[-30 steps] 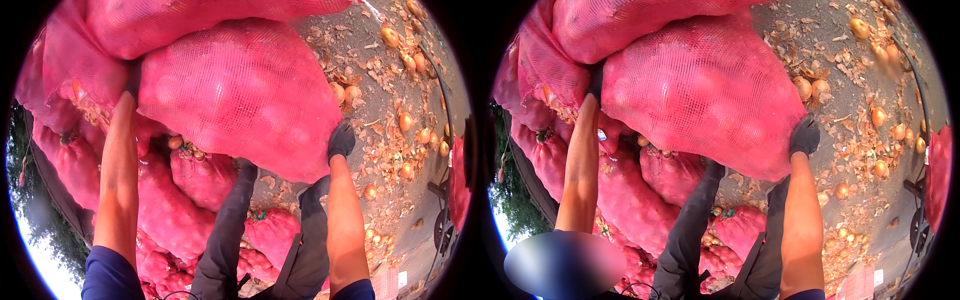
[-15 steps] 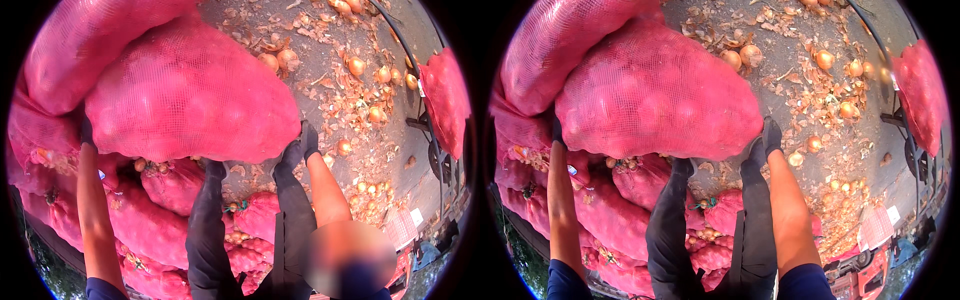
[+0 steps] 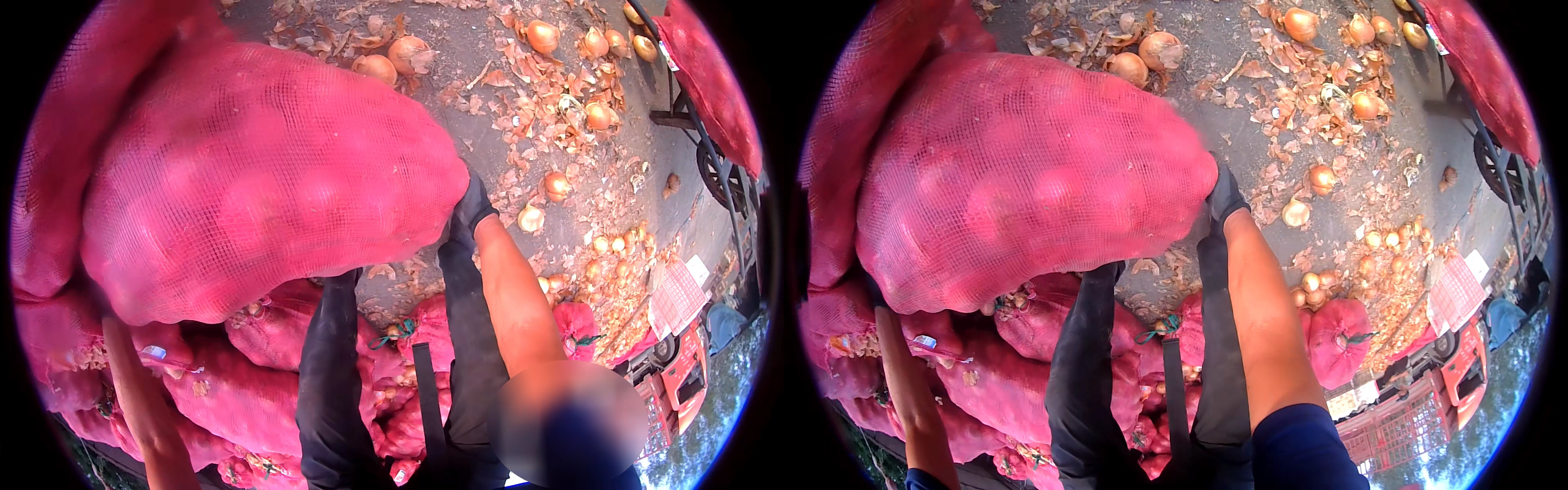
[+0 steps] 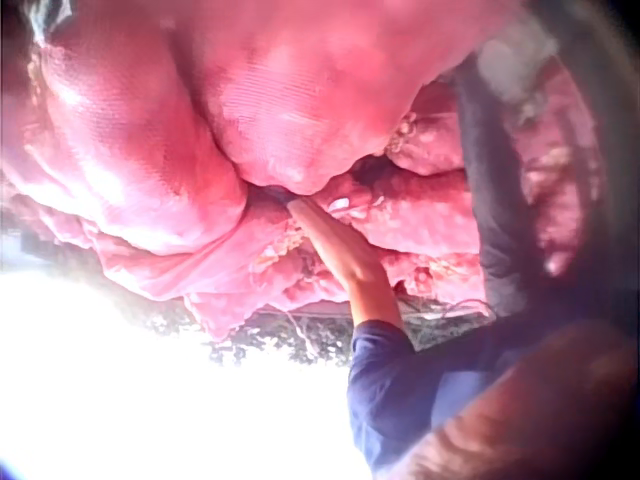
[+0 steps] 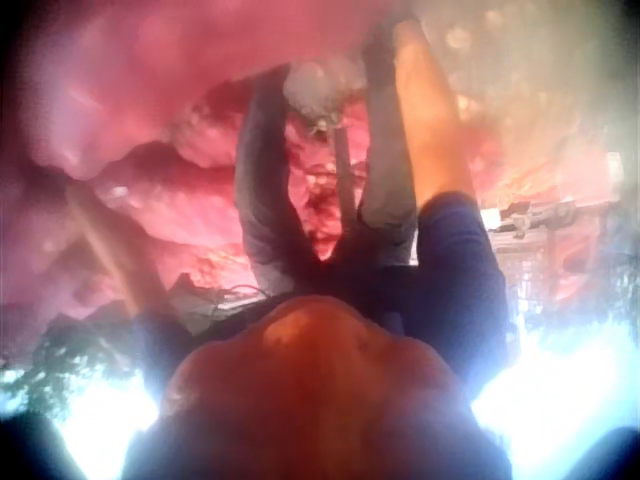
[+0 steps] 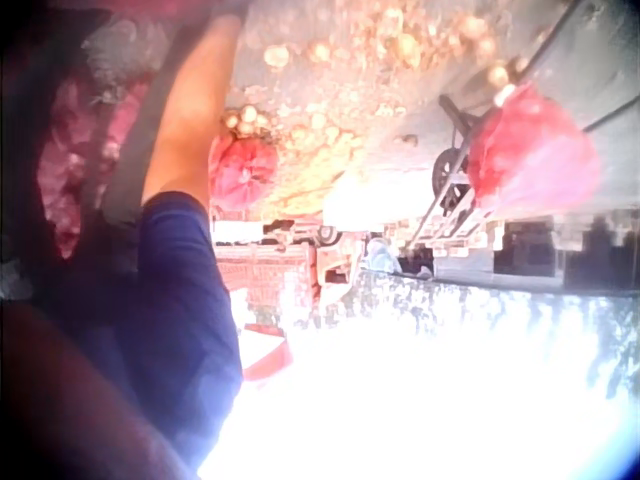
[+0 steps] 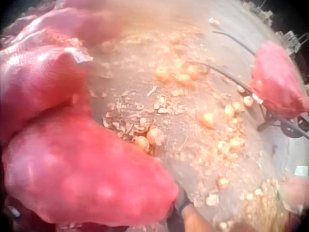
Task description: The person moves large pink mesh sacks filled with onions from a large pile on the ground to a hand truck. The person repeatedly picks up the heavy sacks by hand and places them onto the metal frame of the hand truck, stacking them for transport.
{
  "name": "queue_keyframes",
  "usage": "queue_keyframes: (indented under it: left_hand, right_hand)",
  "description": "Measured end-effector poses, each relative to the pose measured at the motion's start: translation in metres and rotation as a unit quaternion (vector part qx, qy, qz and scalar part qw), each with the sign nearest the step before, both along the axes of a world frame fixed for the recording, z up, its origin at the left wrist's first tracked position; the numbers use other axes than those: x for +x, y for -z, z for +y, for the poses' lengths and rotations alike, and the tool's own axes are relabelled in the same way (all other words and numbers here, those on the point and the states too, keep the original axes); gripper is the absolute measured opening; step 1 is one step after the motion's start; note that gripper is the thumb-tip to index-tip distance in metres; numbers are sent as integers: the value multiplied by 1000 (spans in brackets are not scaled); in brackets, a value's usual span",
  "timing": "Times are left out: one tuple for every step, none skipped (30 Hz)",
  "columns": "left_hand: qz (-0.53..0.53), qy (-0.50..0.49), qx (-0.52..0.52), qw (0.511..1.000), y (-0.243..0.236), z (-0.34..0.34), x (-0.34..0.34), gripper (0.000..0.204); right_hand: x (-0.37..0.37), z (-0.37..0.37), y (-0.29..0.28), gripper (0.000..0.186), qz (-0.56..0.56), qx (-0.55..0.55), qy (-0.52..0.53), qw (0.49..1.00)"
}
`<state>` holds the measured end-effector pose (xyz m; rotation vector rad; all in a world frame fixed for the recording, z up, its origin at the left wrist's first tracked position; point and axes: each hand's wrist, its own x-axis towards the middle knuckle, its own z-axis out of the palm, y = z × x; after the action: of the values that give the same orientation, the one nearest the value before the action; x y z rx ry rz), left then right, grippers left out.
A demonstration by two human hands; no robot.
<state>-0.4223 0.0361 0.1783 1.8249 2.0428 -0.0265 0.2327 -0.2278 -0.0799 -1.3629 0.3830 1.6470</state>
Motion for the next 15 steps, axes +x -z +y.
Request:
queue_keyframes:
  left_hand:
    - [-1,1,-2,1000,0,0,-2,40]
    - [-2,0,-3,1000,-1,-2,-2,41]
    - [-1,3,-5,1000,-1,-2,-4,41]
    - [-1,5,-6,1000,-1,-3,-4,41]
    - [-2,9,-8,1000,-1,-3,-3,41]
    - [-3,14,-9,1000,1,-1,-3,41]
    - [-3,15,-10,1000,1,-1,-4,41]
    - [-3,15,-9,1000,-1,-1,-5,41]
    - [-2,17,-10,1000,-1,-2,-6,41]
    - [-2,19,-11,1000,-3,-3,-7,41]
    - [-1,18,-12,1000,-3,-3,-7,41]
    - [-2,20,-12,1000,-3,-2,-7,41]
    - [-4,22,-11,1000,-3,-1,-7,41]
    - [-2,23,-10,1000,-3,1,-5,41]
    - [0,25,-12,1000,-4,1,-6,41]
  right_hand:
    - [1,5,-7,34,-29,2,-37,999]
    - [1,6,-11,33,-57,4,-73,996]
    - [3,6,-13,32,-149,58,-176,971]
    - [3,2,-9,32,-121,64,-134,981]
    - [2,0,-4,32,-93,71,-93,989]
    - [3,-3,0,32,-63,78,-52,994]
    - [2,-5,3,31,-87,75,-64,991]
    - [2,-6,6,31,-110,73,-77,988]
    - [2,-7,8,30,-133,70,-89,985]
    - [3,-8,11,30,-145,78,-107,981]
    - [5,-9,13,30,-157,86,-124,976]
    - [6,-10,15,30,-147,86,-118,978]
    - [7,-8,15,30,-138,87,-112,980]
    - [7,-7,16,30,-107,78,-82,988]
    - [7,-5,15,31,-75,71,-51,993]
